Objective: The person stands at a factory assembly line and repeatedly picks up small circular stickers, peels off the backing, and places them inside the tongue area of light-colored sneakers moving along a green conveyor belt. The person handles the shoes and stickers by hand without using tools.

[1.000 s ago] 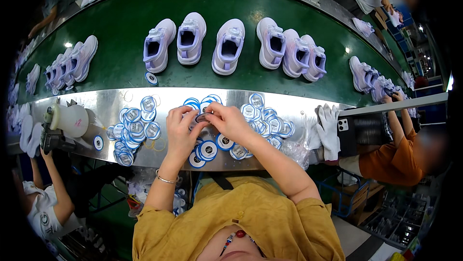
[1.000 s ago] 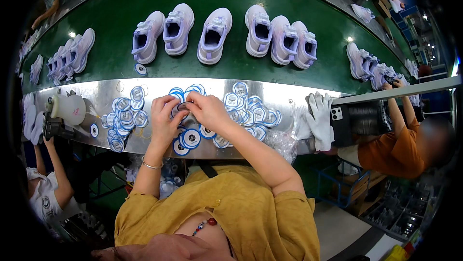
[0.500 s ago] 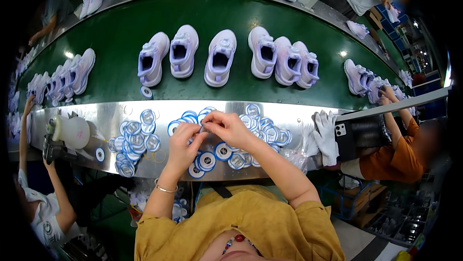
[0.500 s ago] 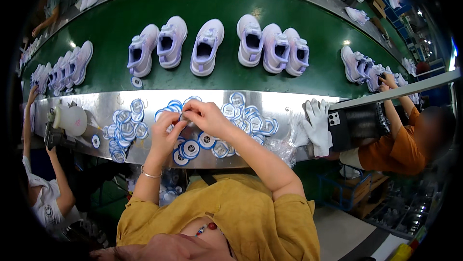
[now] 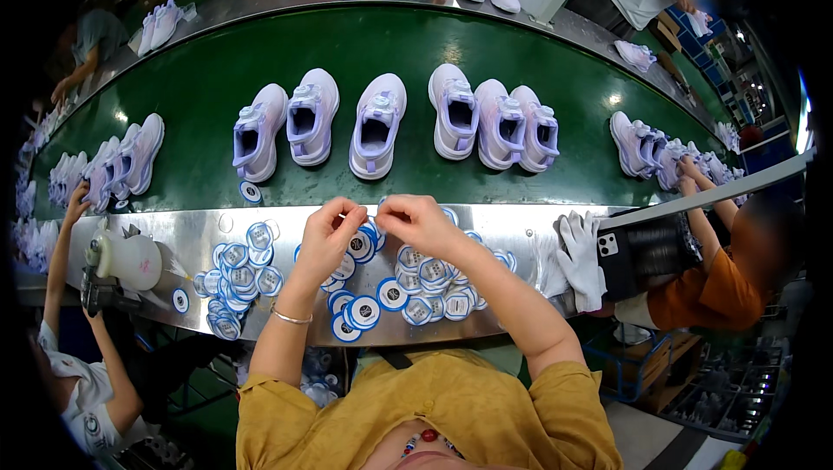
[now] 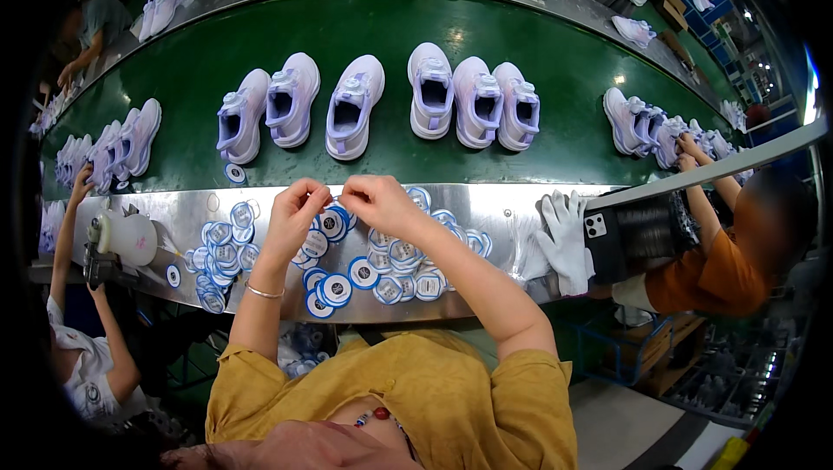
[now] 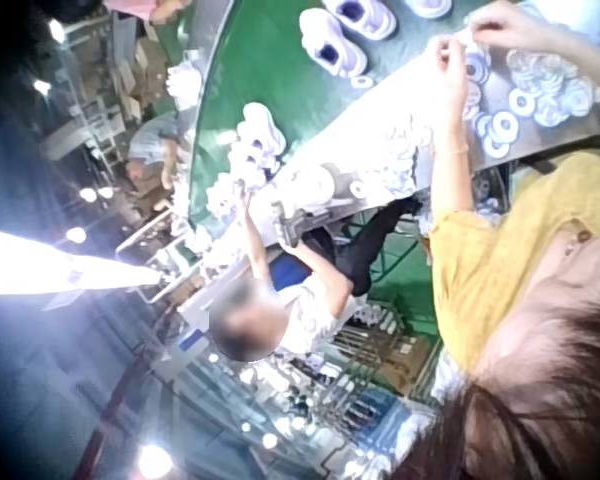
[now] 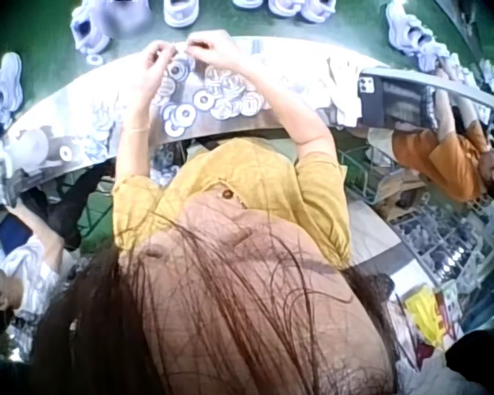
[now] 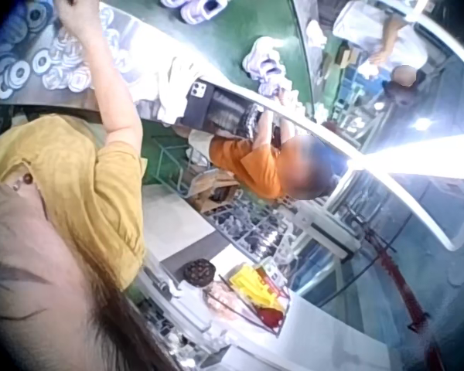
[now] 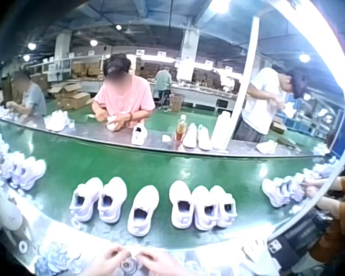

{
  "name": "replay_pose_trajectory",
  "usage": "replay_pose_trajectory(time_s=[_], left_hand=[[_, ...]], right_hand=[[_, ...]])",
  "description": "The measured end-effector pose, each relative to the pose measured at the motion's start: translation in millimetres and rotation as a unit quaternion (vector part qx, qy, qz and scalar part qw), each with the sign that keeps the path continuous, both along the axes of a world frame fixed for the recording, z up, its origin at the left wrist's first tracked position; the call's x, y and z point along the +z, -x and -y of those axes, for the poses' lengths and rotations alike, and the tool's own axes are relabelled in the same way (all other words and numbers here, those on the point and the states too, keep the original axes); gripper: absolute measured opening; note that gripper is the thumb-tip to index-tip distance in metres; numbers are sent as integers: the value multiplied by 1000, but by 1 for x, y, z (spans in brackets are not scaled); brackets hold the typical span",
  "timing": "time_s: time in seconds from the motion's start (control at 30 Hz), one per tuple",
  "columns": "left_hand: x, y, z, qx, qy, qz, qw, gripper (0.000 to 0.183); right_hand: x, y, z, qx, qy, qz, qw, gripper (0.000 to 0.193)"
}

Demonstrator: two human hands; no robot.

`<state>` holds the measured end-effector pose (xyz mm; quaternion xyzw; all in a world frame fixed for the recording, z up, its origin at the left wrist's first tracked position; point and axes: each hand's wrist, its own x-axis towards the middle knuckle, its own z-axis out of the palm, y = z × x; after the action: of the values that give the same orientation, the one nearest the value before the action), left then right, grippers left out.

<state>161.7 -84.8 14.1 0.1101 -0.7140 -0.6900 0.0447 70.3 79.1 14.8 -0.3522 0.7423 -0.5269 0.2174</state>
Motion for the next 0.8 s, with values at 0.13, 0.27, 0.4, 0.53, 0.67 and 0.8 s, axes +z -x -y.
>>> replay_pose_trajectory(time_s=[0.13,0.27,0.4,0.53,0.67,0.8], left_hand=[[-20,33,4,95,-1,-39,995,14],[-33,60,5,103,-98,-20,990,16],[-35,64,9,102,-140,4,985,13],[-31,64,10,107,-148,17,983,12],[-30,62,14,102,-156,20,982,11],[-33,60,17,131,-150,7,980,8]], right_hand=[[0,17,6,-96,-22,-123,988,14],[-3,30,10,-134,-90,-210,964,12],[-7,37,11,-144,-116,-289,939,11],[-10,41,19,-123,-140,-330,925,9],[-8,38,34,-99,-135,-336,927,11],[-4,39,38,-81,-122,-270,952,14]])
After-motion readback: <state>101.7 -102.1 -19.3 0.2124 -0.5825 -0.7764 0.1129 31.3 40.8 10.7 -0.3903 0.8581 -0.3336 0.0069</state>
